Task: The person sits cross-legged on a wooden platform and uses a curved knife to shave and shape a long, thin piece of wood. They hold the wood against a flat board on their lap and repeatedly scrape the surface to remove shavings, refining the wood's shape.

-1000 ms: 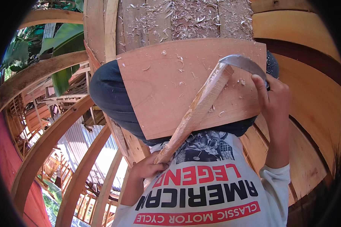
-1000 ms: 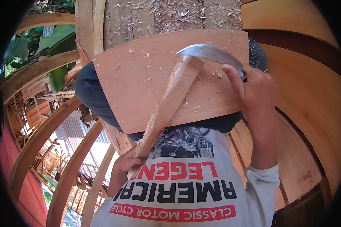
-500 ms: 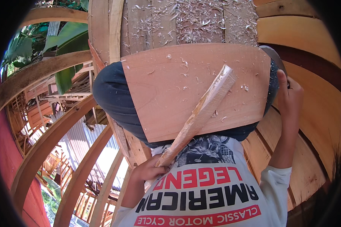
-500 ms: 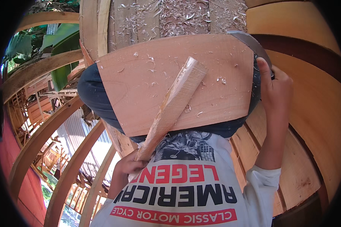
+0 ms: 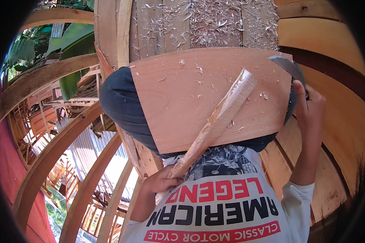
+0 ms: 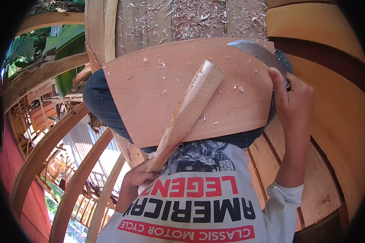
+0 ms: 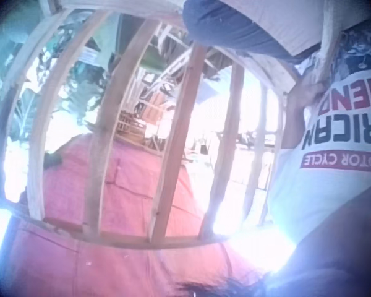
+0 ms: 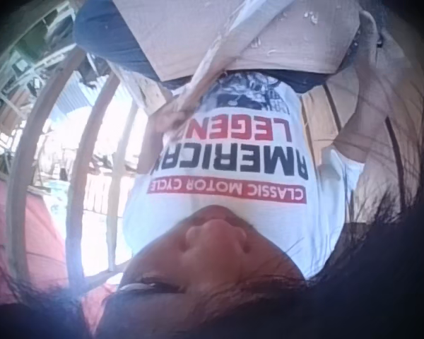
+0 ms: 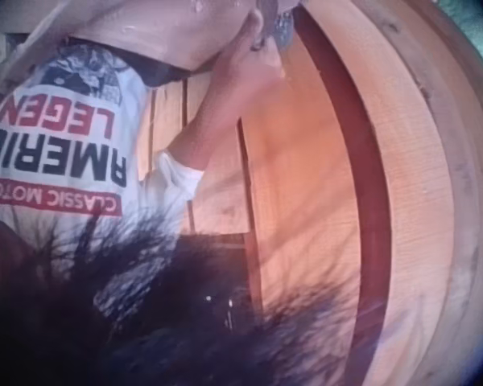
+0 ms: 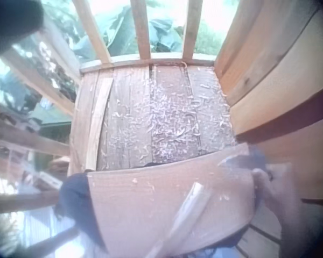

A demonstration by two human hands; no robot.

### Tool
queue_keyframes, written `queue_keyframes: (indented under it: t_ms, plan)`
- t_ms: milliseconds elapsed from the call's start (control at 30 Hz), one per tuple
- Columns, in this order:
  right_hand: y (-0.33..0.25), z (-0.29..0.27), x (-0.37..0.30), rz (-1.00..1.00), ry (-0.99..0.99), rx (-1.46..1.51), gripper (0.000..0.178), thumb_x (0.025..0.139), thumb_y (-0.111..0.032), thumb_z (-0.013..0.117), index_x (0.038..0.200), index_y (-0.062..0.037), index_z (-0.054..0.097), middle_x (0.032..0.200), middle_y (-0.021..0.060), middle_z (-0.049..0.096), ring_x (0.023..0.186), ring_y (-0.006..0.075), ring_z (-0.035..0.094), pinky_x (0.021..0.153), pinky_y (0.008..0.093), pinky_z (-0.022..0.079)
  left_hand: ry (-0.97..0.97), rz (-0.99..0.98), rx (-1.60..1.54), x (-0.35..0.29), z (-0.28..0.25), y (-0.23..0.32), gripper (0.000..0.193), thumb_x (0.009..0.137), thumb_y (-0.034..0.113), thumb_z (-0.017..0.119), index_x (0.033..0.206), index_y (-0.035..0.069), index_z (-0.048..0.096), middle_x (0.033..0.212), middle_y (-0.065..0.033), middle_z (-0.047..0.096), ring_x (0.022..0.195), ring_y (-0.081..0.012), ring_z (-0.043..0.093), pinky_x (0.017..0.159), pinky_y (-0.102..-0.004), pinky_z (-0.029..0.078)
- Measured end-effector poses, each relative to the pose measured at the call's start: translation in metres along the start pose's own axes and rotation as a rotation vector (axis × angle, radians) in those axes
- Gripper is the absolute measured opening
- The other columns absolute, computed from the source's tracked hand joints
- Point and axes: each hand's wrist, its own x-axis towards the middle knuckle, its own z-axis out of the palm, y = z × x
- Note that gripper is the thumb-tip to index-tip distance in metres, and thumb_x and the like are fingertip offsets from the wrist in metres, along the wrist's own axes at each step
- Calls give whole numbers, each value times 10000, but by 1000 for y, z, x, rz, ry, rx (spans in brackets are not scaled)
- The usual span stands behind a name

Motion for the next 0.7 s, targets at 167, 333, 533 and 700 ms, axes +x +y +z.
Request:
queue_keyframes:
  t_ms: [167, 333, 533, 700]
  plan:
    - [-36, 29, -49, -314, -139, -138, 509, 763, -526, 676, 641, -36, 605, 554, 124, 569, 499, 302, 587, 462, 363, 444, 7, 30, 32, 3, 6, 11, 445, 754, 136, 581, 1156, -44, 518, 998, -110, 585, 938, -187, 544, 848, -297, 426]
    - [-25, 31, -32, -311, -25, -200, 540, 721, -566, 688, 608, -48, 581, 531, 112, 557, 478, 287, 577, 432, 347, 430, 112, 24, 113, -4, 17, 23, 469, 724, 106, 550, 1169, -38, 507, 1005, -125, 584, 953, -213, 554, 875, -305, 422]
    - [-30, 30, -30, -264, 25, -223, 556, 721, -584, 682, 610, -47, 592, 550, 137, 564, 502, 309, 585, 445, 360, 437, 92, 30, 105, 0, 19, 26, 467, 724, 103, 550, 1167, -35, 500, 1012, -131, 580, 953, -214, 551, 875, -308, 423]
    - [-9, 35, -26, -157, 114, -231, 580, 778, -585, 632, 654, -19, 613, 573, 176, 569, 536, 350, 587, 474, 384, 443, 95, 83, 158, 0, 17, 25, 443, 745, 105, 545, 1163, -33, 499, 1009, -125, 577, 947, -207, 547, 866, -299, 424]
